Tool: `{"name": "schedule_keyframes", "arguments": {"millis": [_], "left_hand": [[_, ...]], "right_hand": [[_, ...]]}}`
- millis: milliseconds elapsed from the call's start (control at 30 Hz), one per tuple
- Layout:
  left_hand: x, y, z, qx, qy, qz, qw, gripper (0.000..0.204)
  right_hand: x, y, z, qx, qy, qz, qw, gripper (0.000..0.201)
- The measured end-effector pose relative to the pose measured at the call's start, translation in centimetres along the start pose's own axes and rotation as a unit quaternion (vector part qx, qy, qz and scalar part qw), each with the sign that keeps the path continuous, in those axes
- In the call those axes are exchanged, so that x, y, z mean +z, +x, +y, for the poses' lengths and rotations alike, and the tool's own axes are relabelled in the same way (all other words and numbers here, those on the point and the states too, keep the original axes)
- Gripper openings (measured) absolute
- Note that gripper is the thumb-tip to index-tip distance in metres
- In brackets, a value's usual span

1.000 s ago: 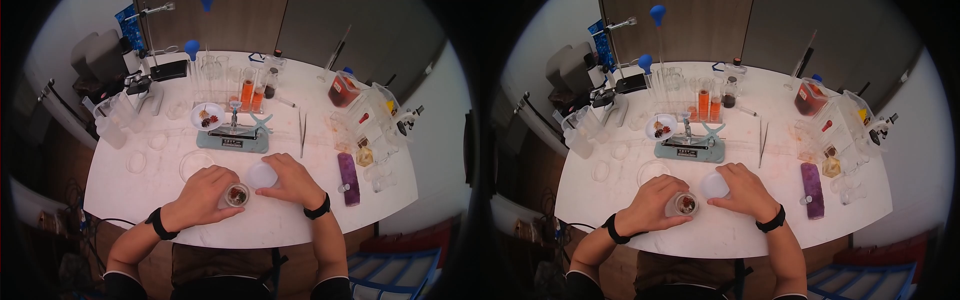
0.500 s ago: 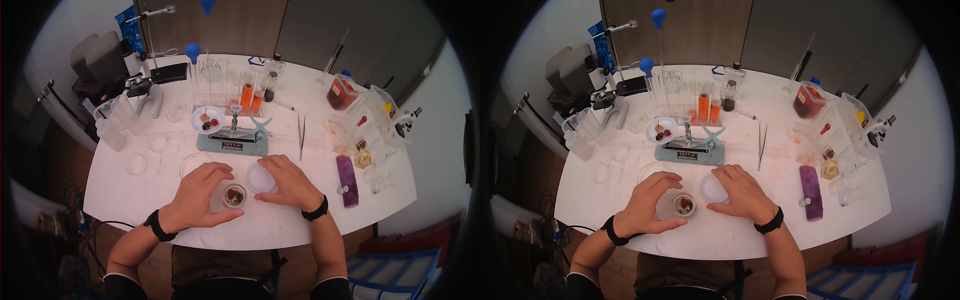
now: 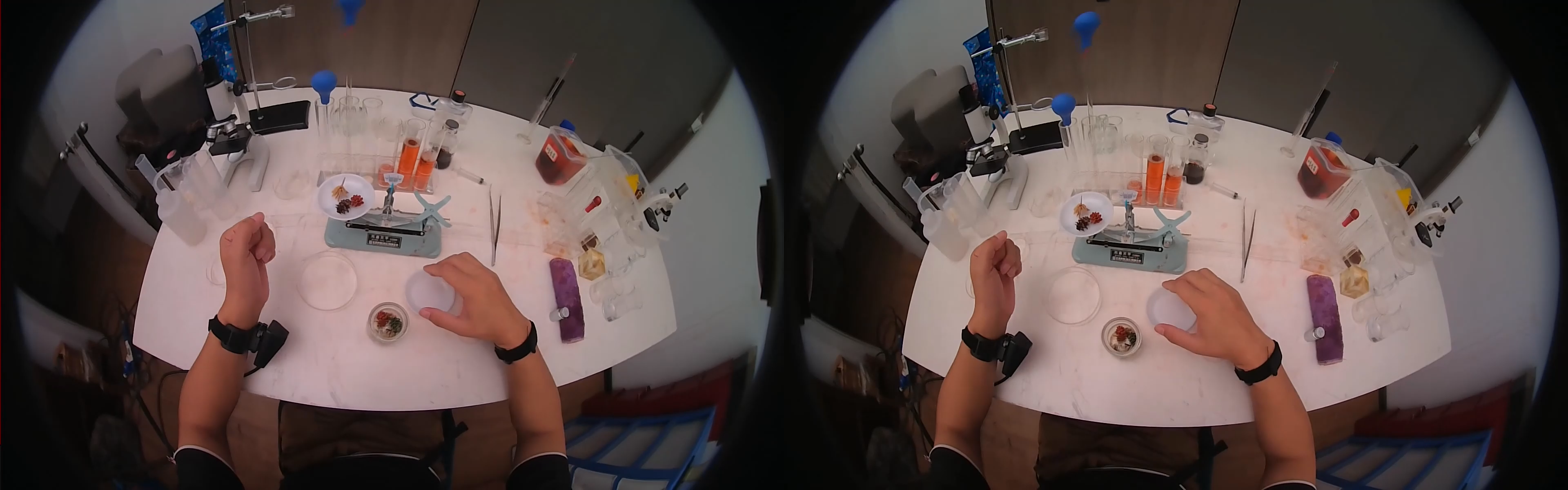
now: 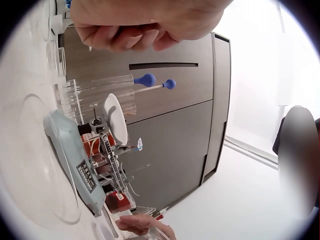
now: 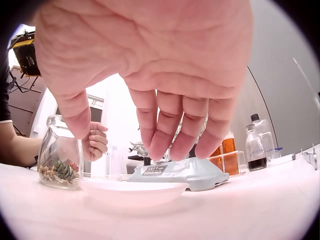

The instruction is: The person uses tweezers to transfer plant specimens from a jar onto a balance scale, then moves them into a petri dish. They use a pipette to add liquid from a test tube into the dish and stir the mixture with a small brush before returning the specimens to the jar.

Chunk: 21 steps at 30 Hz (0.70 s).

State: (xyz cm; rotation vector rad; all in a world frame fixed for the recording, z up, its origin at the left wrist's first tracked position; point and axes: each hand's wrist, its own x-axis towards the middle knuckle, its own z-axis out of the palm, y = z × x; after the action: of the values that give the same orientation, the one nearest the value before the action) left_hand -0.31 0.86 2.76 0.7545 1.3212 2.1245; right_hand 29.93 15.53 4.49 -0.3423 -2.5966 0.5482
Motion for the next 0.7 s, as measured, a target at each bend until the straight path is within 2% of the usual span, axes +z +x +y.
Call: {"name": "schedule_keyframes", "arguments": {"millis": [433,600,700], "left_hand": [[-1.1,0.3,-2.7,-0.118,-0.058,-0.001,0.991,0.044],[-1.1,0.1,-2.8,-0.128,-0.035,-0.026,0.991,0.046],[-1.0,0.0,-3.1,-0.143,-0.032,-0.001,0.989,0.044]], "right_hand": [[0.6,0.4,-0.5,0.037,0.074,-0.006,0.997,0.045],[0.9,0.8,-1.3,0.016,0.091,-0.025,0.995,0.056],[1.0,1.3,-2.2,-0.005,0.079,-0.031,0.996,0.062]]}}
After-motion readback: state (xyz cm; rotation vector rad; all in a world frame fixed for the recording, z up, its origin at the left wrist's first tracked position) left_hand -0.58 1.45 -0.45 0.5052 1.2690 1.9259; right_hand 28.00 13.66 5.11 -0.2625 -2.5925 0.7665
